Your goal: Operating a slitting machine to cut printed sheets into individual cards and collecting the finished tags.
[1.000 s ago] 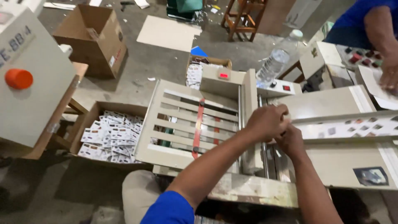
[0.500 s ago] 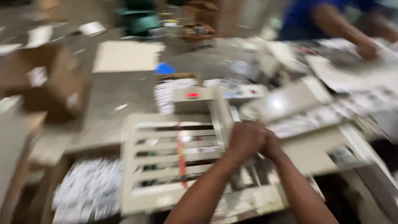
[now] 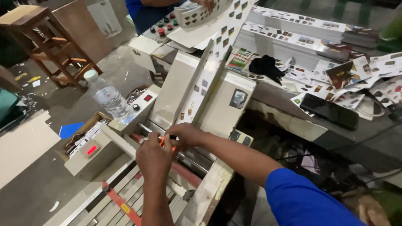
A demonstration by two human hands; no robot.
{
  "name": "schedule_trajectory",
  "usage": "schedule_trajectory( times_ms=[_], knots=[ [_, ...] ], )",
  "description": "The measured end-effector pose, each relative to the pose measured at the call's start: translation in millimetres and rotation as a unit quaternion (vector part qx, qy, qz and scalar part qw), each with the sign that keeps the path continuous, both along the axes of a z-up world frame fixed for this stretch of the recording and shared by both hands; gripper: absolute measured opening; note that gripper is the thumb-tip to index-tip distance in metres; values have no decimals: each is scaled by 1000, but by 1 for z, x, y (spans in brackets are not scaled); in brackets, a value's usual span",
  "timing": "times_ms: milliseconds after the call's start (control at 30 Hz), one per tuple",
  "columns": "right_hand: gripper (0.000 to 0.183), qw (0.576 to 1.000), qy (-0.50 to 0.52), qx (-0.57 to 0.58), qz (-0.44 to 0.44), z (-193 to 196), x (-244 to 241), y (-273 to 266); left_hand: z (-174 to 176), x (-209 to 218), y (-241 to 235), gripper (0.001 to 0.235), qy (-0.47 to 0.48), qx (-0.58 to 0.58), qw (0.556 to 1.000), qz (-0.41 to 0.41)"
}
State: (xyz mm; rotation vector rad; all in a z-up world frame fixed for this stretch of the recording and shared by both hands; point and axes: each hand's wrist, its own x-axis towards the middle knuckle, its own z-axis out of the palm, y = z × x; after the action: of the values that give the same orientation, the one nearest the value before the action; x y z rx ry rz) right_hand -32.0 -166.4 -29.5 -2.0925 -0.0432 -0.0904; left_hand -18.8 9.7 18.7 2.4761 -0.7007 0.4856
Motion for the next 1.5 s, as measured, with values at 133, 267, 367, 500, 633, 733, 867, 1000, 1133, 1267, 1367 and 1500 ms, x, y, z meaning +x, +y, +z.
schedule_trajectory(
  times_ms=[133, 267, 367, 500, 633, 733, 867, 1000, 1133, 1267, 1367, 1500],
  knots=[
    [27, 975, -186, -120, 32, -34, 12, -10, -5, 3, 0, 31, 9, 38, 999, 1],
    [27, 999, -2, -18, 32, -1, -8, -4, -8, 3, 0, 28, 55, 41, 997, 26],
    [26, 996, -41, -64, 40, -16, 2, -13, -15, 13, -4, 27, 88, 41, 995, 32],
    [22, 984, -61, -152, 76, -16, 3, -23, -50, 27, -3, 23, 56, -23, 998, 27],
    [21, 978, -88, -179, 60, -49, 21, -23, -54, 34, -4, 22, 114, -46, 992, 2],
    [21, 965, -153, -208, 53, -64, 29, -24, -74, 45, -2, 25, 63, -104, 992, -18],
    [23, 974, -90, -196, 73, -47, 28, -23, -96, 68, 7, 28, 104, -145, 981, -73],
    [27, 983, 3, -148, 110, -22, 17, -27, -100, 77, 14, 35, 129, -139, 974, -126],
    [29, 981, -41, -169, 88, -40, 24, -25, -70, 45, 3, 28, 116, -170, 973, -101],
    [17, 984, -32, -160, 67, -21, 8, -23, -50, 26, -4, 19, 69, -178, 980, -55],
    [16, 987, -11, -142, 77, -5, -1, -25, -49, 29, -3, 17, 80, -170, 981, -49],
    [21, 983, -33, -165, 78, -24, 13, -23, -45, 26, -3, 14, 74, -191, 975, -88]
  ],
)
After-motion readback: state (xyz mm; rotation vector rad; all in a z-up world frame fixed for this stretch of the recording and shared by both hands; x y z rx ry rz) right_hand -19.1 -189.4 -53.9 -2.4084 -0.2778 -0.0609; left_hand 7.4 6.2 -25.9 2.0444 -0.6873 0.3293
